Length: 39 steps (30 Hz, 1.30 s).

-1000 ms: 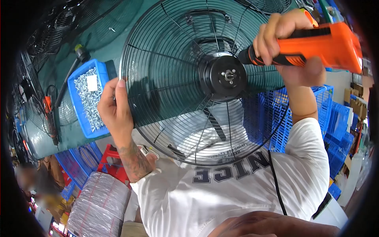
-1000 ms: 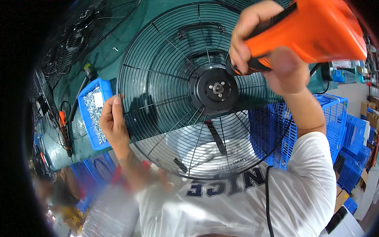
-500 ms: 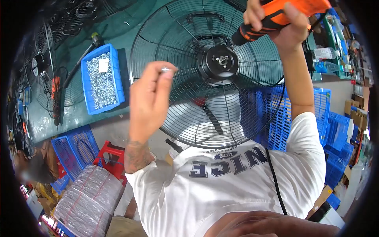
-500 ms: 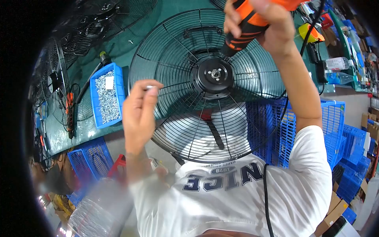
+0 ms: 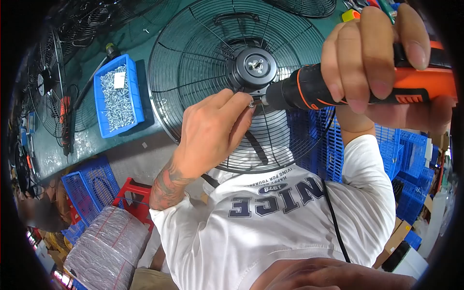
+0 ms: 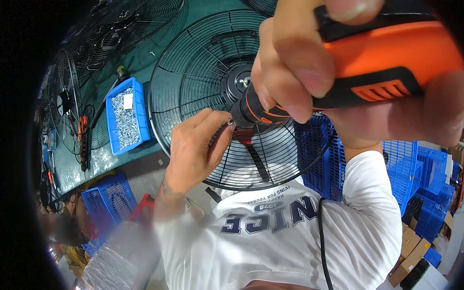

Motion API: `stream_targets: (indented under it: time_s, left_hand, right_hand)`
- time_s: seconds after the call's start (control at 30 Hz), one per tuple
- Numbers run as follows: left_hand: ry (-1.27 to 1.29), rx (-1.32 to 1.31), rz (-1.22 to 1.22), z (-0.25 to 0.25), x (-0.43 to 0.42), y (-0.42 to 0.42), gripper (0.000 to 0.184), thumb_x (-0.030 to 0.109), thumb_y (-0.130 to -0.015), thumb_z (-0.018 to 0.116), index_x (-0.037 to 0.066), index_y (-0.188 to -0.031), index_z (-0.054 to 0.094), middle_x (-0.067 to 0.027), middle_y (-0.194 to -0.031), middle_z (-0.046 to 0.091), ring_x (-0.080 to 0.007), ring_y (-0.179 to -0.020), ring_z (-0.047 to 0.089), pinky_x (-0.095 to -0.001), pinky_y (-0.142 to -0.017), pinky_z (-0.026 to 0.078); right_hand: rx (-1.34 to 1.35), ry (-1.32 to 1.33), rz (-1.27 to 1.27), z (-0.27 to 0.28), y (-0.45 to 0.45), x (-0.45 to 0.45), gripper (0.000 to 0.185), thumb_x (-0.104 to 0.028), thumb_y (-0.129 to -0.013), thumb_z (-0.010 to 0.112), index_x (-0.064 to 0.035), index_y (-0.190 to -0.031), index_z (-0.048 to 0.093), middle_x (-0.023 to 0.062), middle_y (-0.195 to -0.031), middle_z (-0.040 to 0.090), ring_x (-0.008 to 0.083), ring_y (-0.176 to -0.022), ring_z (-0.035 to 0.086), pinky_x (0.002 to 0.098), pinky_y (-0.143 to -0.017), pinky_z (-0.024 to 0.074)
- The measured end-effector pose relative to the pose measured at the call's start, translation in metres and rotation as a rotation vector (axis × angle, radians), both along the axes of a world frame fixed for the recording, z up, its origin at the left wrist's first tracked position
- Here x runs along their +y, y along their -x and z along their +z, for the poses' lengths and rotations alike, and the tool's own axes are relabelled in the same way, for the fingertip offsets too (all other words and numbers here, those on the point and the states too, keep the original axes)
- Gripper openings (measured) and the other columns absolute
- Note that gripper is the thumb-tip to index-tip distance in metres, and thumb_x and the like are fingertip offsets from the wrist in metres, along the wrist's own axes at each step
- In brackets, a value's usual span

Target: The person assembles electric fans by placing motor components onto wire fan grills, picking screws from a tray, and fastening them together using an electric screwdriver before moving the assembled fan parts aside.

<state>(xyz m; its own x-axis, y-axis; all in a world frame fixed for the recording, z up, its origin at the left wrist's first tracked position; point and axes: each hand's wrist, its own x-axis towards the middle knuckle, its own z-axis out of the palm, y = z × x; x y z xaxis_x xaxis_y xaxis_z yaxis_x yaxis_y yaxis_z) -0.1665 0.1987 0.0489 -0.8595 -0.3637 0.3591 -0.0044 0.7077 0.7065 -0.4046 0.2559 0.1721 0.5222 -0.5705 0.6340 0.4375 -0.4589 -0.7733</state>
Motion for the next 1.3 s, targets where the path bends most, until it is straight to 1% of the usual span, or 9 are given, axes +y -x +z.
stream_targets:
  time_s: [0.03, 0.1, 0.13, 0.57, 0.6, 0.7, 0.9, 0.93, 1.3]
  left_hand:
    - [0.005, -0.011, 0.007, 0.002, 0.001, 0.0, 0.011, 0.003, -0.087, 0.072, 0.003, -0.097, 0.07, -0.0101, -0.076, 0.06, -0.0294, -0.062, 0.06, -0.0382, -0.054, 0.044]
    - [0.006, 0.006, 0.009, -0.002, 0.002, 0.0, 0.011, 0.004, -0.086, 0.072, 0.003, -0.096, 0.07, -0.0099, -0.074, 0.058, -0.0289, -0.061, 0.059, -0.0385, -0.054, 0.044]
    - [0.008, 0.021, 0.012, -0.003, 0.003, 0.0, 0.01, 0.004, -0.086, 0.073, 0.003, -0.096, 0.07, -0.0096, -0.073, 0.057, -0.0285, -0.06, 0.058, -0.0388, -0.053, 0.043]
    - [0.045, 0.081, 0.178, -0.011, -0.005, -0.011, 0.017, 0.005, -0.087, 0.072, 0.004, -0.104, 0.067, -0.0104, -0.079, 0.059, -0.0236, -0.062, 0.059, -0.0361, -0.055, 0.047]
    - [-0.069, 0.046, 0.291, -0.01, -0.013, -0.02, 0.02, 0.002, -0.09, 0.065, 0.002, -0.11, 0.066, -0.0098, -0.081, 0.06, -0.0196, -0.062, 0.058, -0.0332, -0.056, 0.045]
    - [-0.249, 0.06, 0.543, -0.015, -0.036, -0.046, 0.038, -0.006, -0.093, 0.046, -0.001, -0.127, 0.063, -0.005, -0.08, 0.058, -0.0083, -0.065, 0.05, -0.0257, -0.058, 0.041]
    - [-0.561, 0.194, 0.749, -0.027, -0.055, -0.076, 0.042, -0.003, -0.097, 0.04, -0.003, -0.133, 0.062, 0.0024, -0.069, 0.05, -0.0021, -0.061, 0.039, -0.0204, -0.055, 0.029]
    - [-0.414, 0.206, 0.737, -0.038, -0.059, -0.078, 0.037, 0.003, -0.104, 0.04, -0.002, -0.135, 0.06, 0.0067, -0.065, 0.043, 0.0007, -0.055, 0.03, -0.0184, -0.048, 0.02]
    - [-0.551, 0.123, 0.765, -0.041, -0.069, -0.06, 0.028, 0.008, -0.104, 0.045, 0.0, -0.118, 0.067, 0.0087, -0.07, 0.038, -0.0002, -0.06, 0.03, -0.0209, -0.053, 0.022]
  right_hand:
    - [0.001, 0.0, 0.0, 0.003, -0.009, 0.01, 0.029, -0.019, -0.102, 0.06, -0.0152, -0.124, 0.042, 0.0108, -0.075, 0.058, 0.0235, -0.048, 0.053, 0.0425, -0.055, 0.0456]
    - [-0.26, -0.427, -0.528, 0.01, -0.03, 0.041, 0.029, -0.024, -0.103, 0.06, -0.0145, -0.124, 0.042, 0.0135, -0.08, 0.059, 0.0237, -0.052, 0.056, 0.0433, -0.056, 0.0453]
    - [-0.009, -0.261, -0.475, -0.001, -0.01, 0.049, 0.03, -0.031, -0.104, 0.058, -0.012, -0.124, 0.046, 0.0161, -0.083, 0.061, 0.0256, -0.057, 0.061, 0.0437, -0.059, 0.0485]
    - [0.081, -0.065, -0.557, -0.01, -0.017, 0.011, 0.038, -0.04, -0.104, 0.057, -0.0076, -0.123, 0.052, 0.0169, -0.085, 0.063, 0.0282, -0.066, 0.067, 0.0444, -0.066, 0.0549]
    - [-0.319, -0.095, -0.44, -0.045, -0.003, -0.005, 0.046, -0.046, -0.102, 0.058, -0.003, -0.119, 0.056, 0.0183, -0.087, 0.065, 0.03, -0.074, 0.071, 0.0486, -0.076, 0.0588]
    - [-0.311, -0.124, -0.632, -0.05, -0.006, -0.032, 0.041, -0.038, -0.098, 0.063, -0.0003, -0.112, 0.058, 0.0162, -0.081, 0.065, 0.0281, -0.067, 0.069, 0.041, -0.068, 0.0605]
    - [-0.181, -0.215, -0.923, -0.077, -0.003, -0.054, 0.032, -0.029, -0.096, 0.063, 0.0001, -0.107, 0.056, 0.0124, -0.076, 0.061, 0.0214, -0.059, 0.064, 0.0353, -0.059, 0.057]
    - [-0.195, -0.243, -0.912, -0.08, -0.002, -0.056, 0.032, -0.029, -0.096, 0.064, 0.0, -0.107, 0.056, 0.0124, -0.076, 0.061, 0.0213, -0.059, 0.064, 0.0352, -0.059, 0.0566]
    - [-0.239, -0.348, -0.894, -0.084, -0.007, -0.056, 0.034, -0.024, -0.091, 0.07, 0.001, -0.107, 0.054, 0.0135, -0.076, 0.06, 0.0204, -0.058, 0.062, 0.0322, -0.055, 0.0543]
